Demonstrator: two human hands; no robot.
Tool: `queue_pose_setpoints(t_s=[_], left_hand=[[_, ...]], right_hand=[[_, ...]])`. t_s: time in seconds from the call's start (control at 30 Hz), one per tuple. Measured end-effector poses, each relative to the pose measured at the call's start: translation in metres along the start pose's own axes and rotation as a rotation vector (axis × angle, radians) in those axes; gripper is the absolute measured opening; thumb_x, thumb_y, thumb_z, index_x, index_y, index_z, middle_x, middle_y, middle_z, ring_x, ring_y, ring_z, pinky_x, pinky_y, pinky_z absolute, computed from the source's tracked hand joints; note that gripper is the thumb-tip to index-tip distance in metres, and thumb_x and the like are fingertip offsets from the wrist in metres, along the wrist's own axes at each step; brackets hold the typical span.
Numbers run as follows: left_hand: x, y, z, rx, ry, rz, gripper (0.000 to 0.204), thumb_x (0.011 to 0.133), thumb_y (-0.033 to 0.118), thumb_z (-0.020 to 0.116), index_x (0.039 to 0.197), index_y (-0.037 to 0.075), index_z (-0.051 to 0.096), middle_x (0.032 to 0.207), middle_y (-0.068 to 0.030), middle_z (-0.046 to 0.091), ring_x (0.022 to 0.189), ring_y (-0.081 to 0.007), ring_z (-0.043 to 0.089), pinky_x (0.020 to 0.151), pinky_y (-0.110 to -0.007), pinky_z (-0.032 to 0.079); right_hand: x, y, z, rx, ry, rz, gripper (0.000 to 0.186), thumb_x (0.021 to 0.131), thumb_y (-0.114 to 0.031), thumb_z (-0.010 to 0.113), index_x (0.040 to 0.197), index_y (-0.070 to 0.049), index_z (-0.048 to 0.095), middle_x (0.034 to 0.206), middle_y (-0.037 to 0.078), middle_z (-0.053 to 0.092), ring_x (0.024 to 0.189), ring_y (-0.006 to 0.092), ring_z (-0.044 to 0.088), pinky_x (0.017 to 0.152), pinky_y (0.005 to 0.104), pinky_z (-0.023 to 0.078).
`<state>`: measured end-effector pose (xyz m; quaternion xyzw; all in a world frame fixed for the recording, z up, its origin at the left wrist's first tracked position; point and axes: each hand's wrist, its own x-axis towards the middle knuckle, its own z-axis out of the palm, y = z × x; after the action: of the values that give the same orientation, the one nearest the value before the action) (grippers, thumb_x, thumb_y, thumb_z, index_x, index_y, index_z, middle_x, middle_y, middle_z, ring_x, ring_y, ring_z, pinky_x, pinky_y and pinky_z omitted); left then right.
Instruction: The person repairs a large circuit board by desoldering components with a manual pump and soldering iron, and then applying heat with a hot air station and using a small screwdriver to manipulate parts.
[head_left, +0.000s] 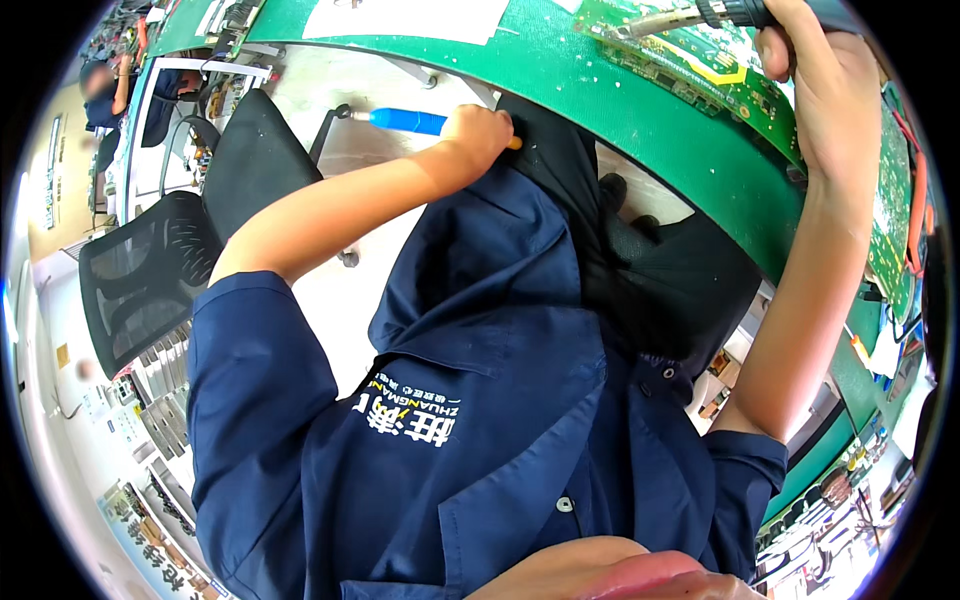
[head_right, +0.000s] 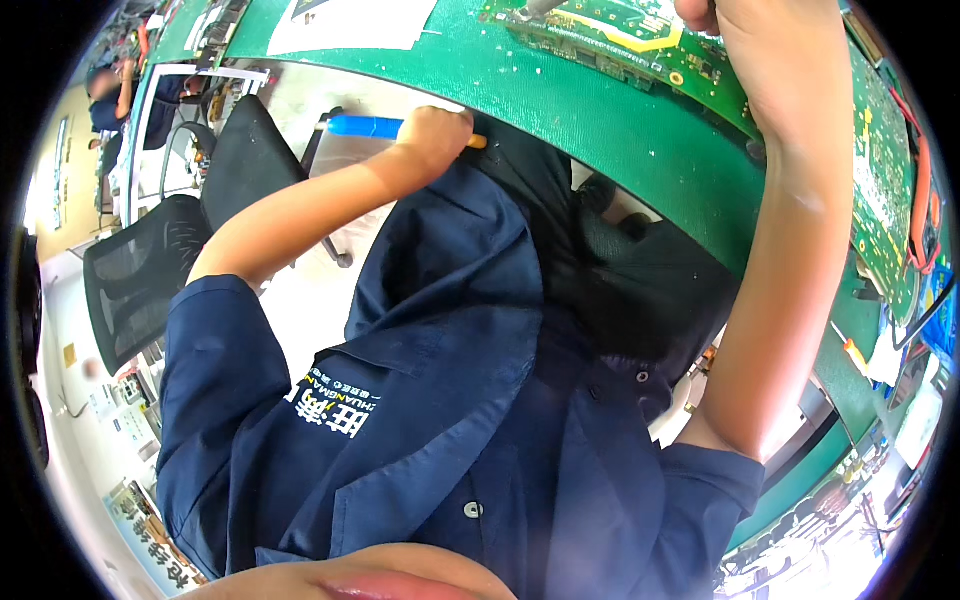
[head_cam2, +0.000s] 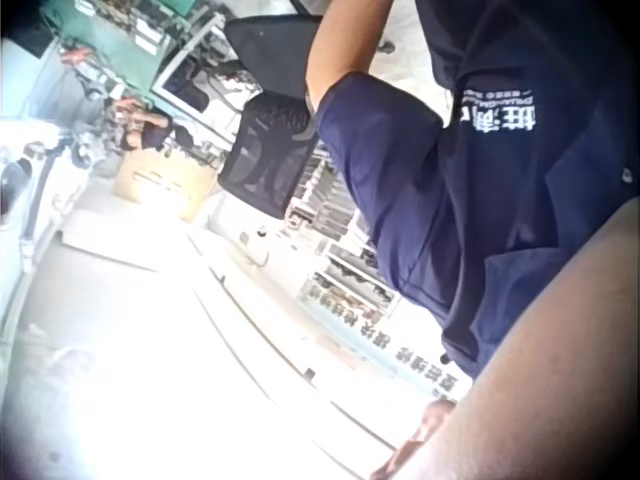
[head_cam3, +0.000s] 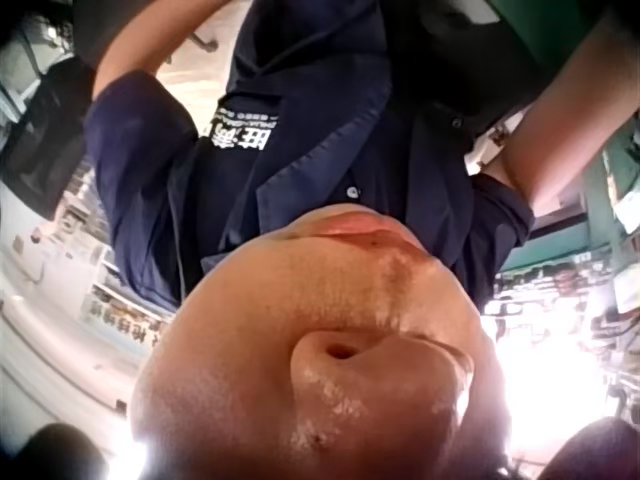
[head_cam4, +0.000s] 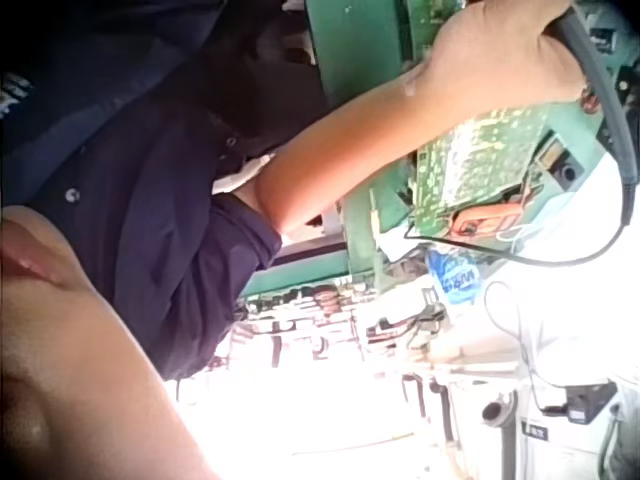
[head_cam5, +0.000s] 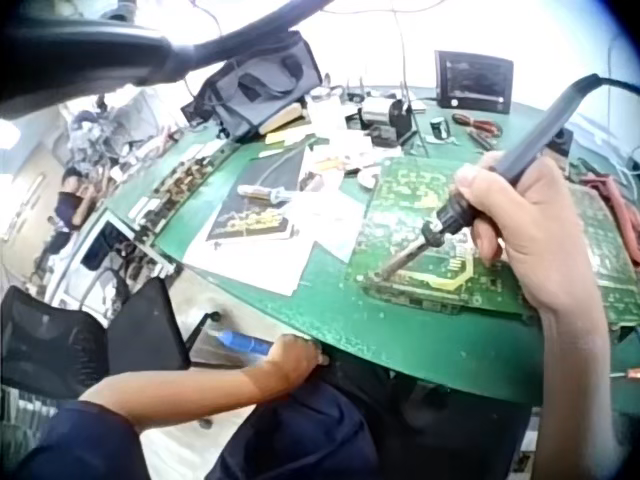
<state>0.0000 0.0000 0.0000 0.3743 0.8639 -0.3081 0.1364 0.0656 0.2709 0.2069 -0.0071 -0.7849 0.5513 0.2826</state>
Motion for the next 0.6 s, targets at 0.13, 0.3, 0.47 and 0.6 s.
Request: queue_pose_setpoints(t_s=[0.13, 0.3, 0.47, 0.6], left_hand=[[0.004, -0.006, 0.0, 0.056, 0.13, 0.052, 0.022, 0.085, 0.017, 0.073, 0.107, 0.012, 0.075, 0.098, -0.0034, 0.077, 0.093, -0.0213, 0.075, 0.072, -0.031, 0.058], [-0.015, -0.053, 0.005, -0.087, 0.096, 0.195, 0.02, 0.082, 0.014, 0.071, 0.101, 0.01, 0.071, 0.085, -0.0097, 0.073, 0.08, -0.0263, 0.074, 0.069, -0.038, 0.058], [-0.091, -0.134, 0.002, -0.25, 0.127, -0.092, 0.028, 0.078, 0.01, 0.073, 0.104, 0.01, 0.067, 0.086, -0.0147, 0.071, 0.087, -0.037, 0.071, 0.078, -0.047, 0.055], [-0.148, -0.153, -0.02, -0.479, 0.018, -0.104, 0.03, 0.073, 0.009, 0.074, 0.103, 0.007, 0.068, 0.089, -0.0189, 0.069, 0.092, -0.0389, 0.067, 0.081, -0.048, 0.053]], right_hand=[[0.0, -0.003, 0.002, 0.018, 0.008, 0.008, 0.024, 0.098, -0.014, 0.059, 0.077, -0.001, 0.062, 0.054, -0.001, 0.053, 0.045, 0.0057, 0.048, 0.045, 0.0201, 0.035], [0.003, -0.013, 0.001, -0.022, 0.024, 0.041, 0.025, 0.097, -0.015, 0.059, 0.077, -0.001, 0.062, 0.055, -0.001, 0.054, 0.044, 0.0051, 0.048, 0.044, 0.0194, 0.035], [0.005, -0.007, -0.003, -0.025, -0.033, -0.008, 0.026, 0.098, -0.016, 0.058, 0.077, -0.001, 0.063, 0.056, -0.002, 0.054, 0.042, 0.0043, 0.047, 0.042, 0.0182, 0.034], [0.005, -0.007, -0.002, 0.031, -0.085, -0.006, 0.025, 0.098, -0.018, 0.059, 0.081, 0.0, 0.064, 0.059, 0.0, 0.057, 0.044, 0.0051, 0.049, 0.044, 0.0187, 0.036]])
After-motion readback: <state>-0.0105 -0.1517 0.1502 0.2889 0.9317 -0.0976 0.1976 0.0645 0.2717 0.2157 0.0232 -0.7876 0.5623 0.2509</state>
